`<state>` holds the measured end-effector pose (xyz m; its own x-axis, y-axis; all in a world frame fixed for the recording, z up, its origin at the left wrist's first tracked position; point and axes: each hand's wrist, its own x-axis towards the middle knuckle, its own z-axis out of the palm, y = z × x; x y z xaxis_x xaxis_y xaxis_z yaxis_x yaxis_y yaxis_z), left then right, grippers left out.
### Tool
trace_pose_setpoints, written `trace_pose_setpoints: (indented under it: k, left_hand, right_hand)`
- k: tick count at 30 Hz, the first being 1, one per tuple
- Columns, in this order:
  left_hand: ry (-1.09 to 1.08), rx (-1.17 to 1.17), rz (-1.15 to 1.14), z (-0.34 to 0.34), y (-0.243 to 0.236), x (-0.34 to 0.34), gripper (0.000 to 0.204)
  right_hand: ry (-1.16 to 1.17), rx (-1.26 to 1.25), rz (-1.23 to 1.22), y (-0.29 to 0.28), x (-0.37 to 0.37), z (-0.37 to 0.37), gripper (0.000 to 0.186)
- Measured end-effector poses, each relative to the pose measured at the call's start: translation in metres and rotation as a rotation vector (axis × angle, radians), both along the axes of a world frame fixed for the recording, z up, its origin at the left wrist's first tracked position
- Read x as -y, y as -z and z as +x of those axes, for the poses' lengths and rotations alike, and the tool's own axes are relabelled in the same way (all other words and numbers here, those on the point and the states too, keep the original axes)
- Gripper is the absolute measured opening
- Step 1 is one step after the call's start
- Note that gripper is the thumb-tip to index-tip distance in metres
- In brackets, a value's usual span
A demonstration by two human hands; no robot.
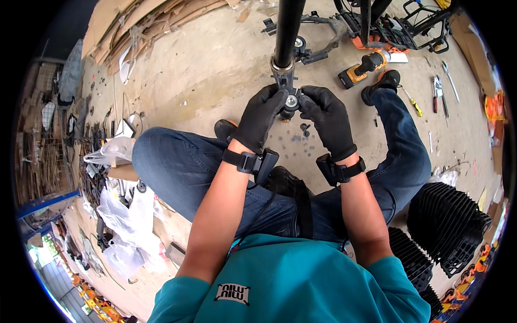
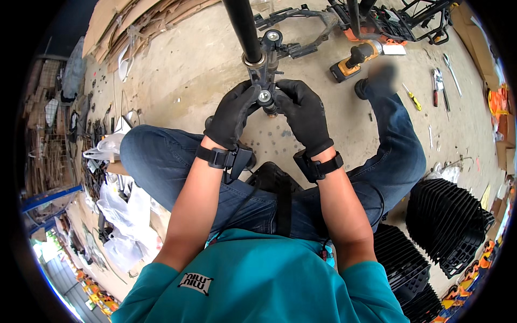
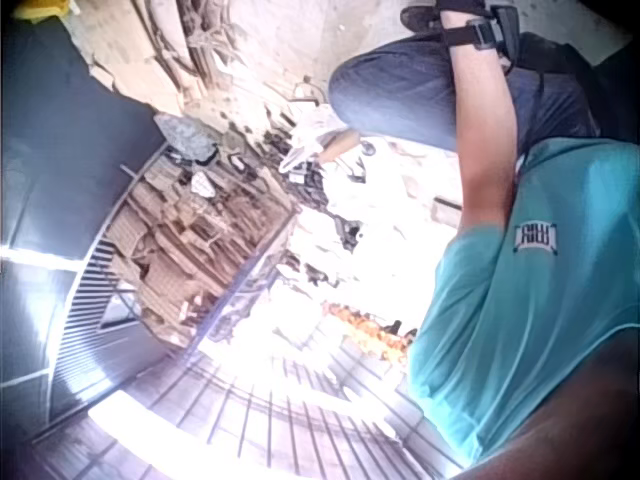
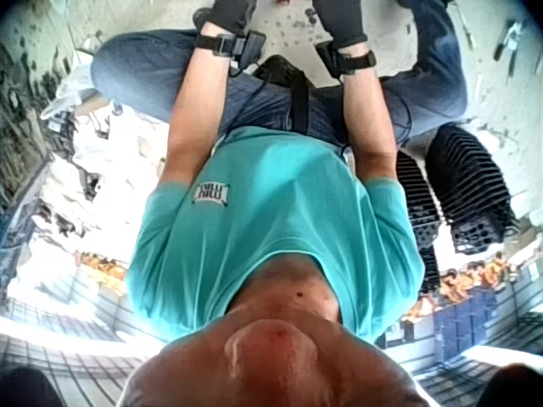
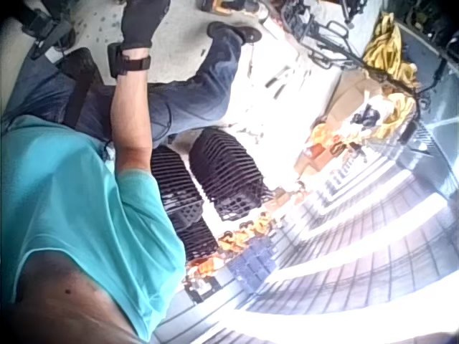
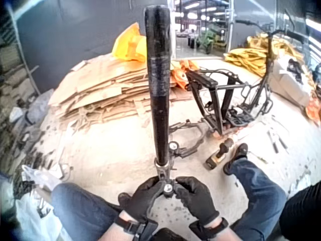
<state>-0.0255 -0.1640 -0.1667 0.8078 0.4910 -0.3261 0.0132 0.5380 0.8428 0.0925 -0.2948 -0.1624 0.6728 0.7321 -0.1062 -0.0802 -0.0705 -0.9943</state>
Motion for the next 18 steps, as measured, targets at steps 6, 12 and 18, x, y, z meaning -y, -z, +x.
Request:
trace_pose_setpoints:
  k: [6, 12, 18]
  left_hand:
    - [0.085, -0.012, 0.051, 0.002, 0.016, -0.002, 0.033]
    - [0.045, -0.02, 0.105, 0.01, 0.008, 0.002, 0.029]
    - [0.044, 0.04, 0.107, 0.013, 0.004, 0.005, 0.024]
  right_hand:
    - [-0.071, -0.092, -0.029, -0.002, 0.0, 0.006, 0.023]
    - [0.009, -0.001, -0.172, 0.036, -0.022, 0.067, 0.029]
    - [-0.135, 0.432, -0.558, 0.154, -0.06, 0.113, 0.053]
